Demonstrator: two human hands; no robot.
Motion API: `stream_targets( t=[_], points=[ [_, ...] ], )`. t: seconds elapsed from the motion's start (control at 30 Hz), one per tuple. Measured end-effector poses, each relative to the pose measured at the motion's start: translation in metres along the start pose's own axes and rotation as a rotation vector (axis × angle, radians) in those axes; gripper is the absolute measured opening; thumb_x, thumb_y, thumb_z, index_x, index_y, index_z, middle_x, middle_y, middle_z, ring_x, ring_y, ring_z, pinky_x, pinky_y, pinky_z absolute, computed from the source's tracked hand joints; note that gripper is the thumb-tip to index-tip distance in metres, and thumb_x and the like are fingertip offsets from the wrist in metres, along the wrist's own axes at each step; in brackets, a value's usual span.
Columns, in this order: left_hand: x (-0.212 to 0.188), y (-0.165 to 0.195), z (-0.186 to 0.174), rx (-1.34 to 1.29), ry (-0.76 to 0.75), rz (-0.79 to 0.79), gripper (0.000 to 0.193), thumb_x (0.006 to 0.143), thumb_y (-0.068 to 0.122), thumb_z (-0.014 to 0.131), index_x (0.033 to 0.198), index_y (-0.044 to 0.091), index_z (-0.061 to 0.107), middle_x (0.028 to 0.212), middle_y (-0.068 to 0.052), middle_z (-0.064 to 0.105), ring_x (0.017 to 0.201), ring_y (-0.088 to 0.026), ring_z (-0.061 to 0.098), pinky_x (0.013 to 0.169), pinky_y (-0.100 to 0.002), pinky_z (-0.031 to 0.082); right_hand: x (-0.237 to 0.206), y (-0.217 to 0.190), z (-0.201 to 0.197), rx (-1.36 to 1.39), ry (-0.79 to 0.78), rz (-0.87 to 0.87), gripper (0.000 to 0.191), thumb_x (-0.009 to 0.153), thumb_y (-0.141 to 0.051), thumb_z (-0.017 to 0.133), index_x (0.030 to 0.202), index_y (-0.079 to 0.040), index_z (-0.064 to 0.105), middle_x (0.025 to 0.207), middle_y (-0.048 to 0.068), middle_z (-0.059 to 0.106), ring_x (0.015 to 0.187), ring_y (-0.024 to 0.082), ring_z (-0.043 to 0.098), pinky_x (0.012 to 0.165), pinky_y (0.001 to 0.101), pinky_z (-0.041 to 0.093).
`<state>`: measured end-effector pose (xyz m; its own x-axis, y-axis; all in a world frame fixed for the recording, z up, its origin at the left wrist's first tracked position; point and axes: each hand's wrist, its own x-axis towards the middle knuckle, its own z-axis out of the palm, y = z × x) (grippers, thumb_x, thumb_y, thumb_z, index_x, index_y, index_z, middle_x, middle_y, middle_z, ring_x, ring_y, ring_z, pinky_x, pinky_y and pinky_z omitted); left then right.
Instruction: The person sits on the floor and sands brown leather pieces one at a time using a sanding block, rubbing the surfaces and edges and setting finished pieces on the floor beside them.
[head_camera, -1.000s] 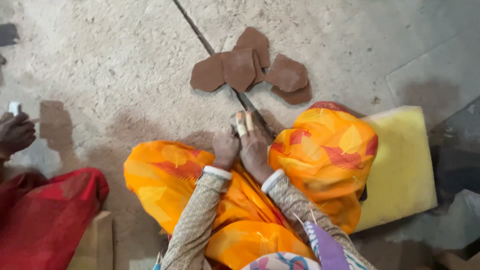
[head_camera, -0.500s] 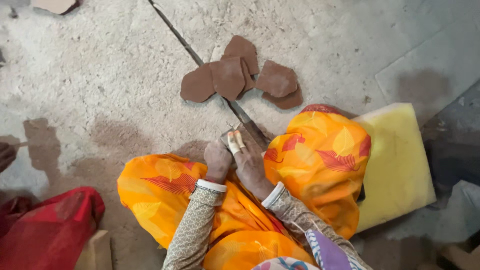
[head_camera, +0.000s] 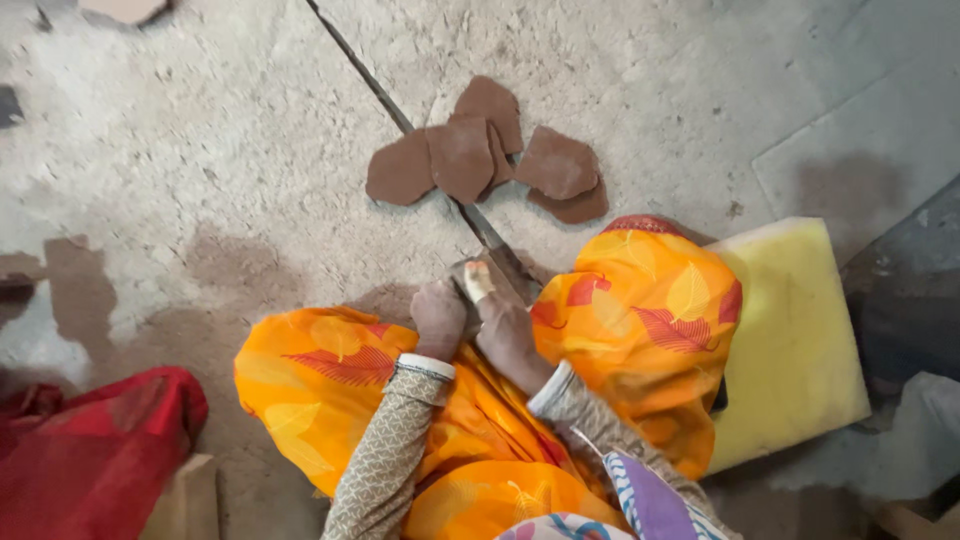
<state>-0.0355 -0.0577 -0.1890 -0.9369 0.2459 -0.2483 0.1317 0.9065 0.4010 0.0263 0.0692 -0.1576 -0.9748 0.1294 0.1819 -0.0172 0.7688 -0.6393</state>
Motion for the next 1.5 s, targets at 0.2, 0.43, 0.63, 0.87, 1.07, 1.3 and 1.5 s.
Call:
stream_targets(
  t=[0.2, 0.43, 0.63, 0.87, 1.07, 1.3, 1.5],
  points=[
    [-0.001, 0.008, -0.005, -0.021, -0.007, 0.039, 0.025, 0.088, 0.012, 0.061, 0.106, 0.021, 0.075, 0.081, -0.017, 0.074, 0.077, -0.038, 0.073, 0.071, -0.051, 0.059, 0.008, 0.007, 0.005, -0.23, -0.23, 0.278, 0.041, 0.095, 0.005, 0.054, 0.134, -0.002, 0.059, 0.112, 0.017, 0.071, 0.101, 0.035, 0.07, 0.082, 0.0482, 0.054],
    [-0.003, 0.011, -0.004, 0.002, -0.023, 0.017, 0.041, 0.08, 0.009, 0.062, 0.114, 0.026, 0.076, 0.077, -0.018, 0.073, 0.072, -0.04, 0.072, 0.066, -0.052, 0.058, 0.007, 0.0, -0.006, -0.157, -0.226, 0.216, 0.064, 0.081, 0.005, 0.056, 0.144, -0.002, 0.055, 0.118, 0.021, 0.067, 0.105, 0.04, 0.067, 0.089, 0.048, 0.054],
    [-0.001, 0.001, 0.005, -0.025, 0.007, 0.043, 0.015, 0.093, 0.02, 0.064, 0.1, 0.023, 0.077, 0.085, -0.014, 0.076, 0.08, -0.036, 0.074, 0.074, -0.05, 0.059, 0.001, -0.005, -0.002, -0.16, -0.006, 0.053, 0.064, 0.078, 0.005, 0.057, 0.141, -0.001, 0.055, 0.135, 0.023, 0.063, 0.122, 0.04, 0.062, 0.099, 0.047, 0.053],
    [-0.004, 0.018, -0.011, -0.024, -0.01, 0.05, 0.044, 0.079, 0.011, 0.064, 0.118, 0.028, 0.076, 0.082, -0.016, 0.075, 0.074, -0.038, 0.073, 0.068, -0.05, 0.058, 0.009, 0.015, 0.004, -0.219, -0.312, 0.262, 0.054, 0.083, 0.001, 0.062, 0.136, -0.005, 0.056, 0.12, 0.02, 0.066, 0.109, 0.038, 0.064, 0.096, 0.0496, 0.05],
    [0.004, -0.005, 0.009, 0.041, -0.118, -0.09, 0.015, 0.092, 0.024, 0.066, 0.088, 0.017, 0.078, 0.085, -0.013, 0.076, 0.082, -0.033, 0.075, 0.074, -0.046, 0.061, -0.018, -0.011, 0.011, 0.018, -0.073, 0.091, 0.078, 0.074, 0.011, 0.057, 0.151, 0.001, 0.051, 0.134, 0.024, 0.064, 0.118, 0.041, 0.061, 0.098, 0.0469, 0.052],
    [0.0, 0.015, -0.014, -0.084, 0.04, 0.024, 0.025, 0.087, 0.016, 0.061, 0.104, 0.024, 0.078, 0.08, -0.018, 0.074, 0.076, -0.04, 0.073, 0.068, -0.052, 0.058, 0.01, 0.012, 0.02, -0.152, -0.151, 0.154, 0.08, 0.074, 0.006, 0.063, 0.152, 0.0, 0.046, 0.137, 0.026, 0.061, 0.105, 0.042, 0.062, 0.09, 0.0519, 0.049],
    [0.002, -0.008, 0.014, 0.122, -0.038, -0.023, 0.02, 0.088, 0.018, 0.064, 0.101, 0.021, 0.077, 0.088, -0.014, 0.075, 0.083, -0.036, 0.075, 0.071, -0.047, 0.06, -0.012, 0.0, 0.019, -0.026, 0.02, -0.034, 0.088, 0.064, 0.008, 0.057, 0.151, 0.001, 0.046, 0.13, 0.027, 0.063, 0.117, 0.044, 0.061, 0.097, 0.0496, 0.05]
  ],
)
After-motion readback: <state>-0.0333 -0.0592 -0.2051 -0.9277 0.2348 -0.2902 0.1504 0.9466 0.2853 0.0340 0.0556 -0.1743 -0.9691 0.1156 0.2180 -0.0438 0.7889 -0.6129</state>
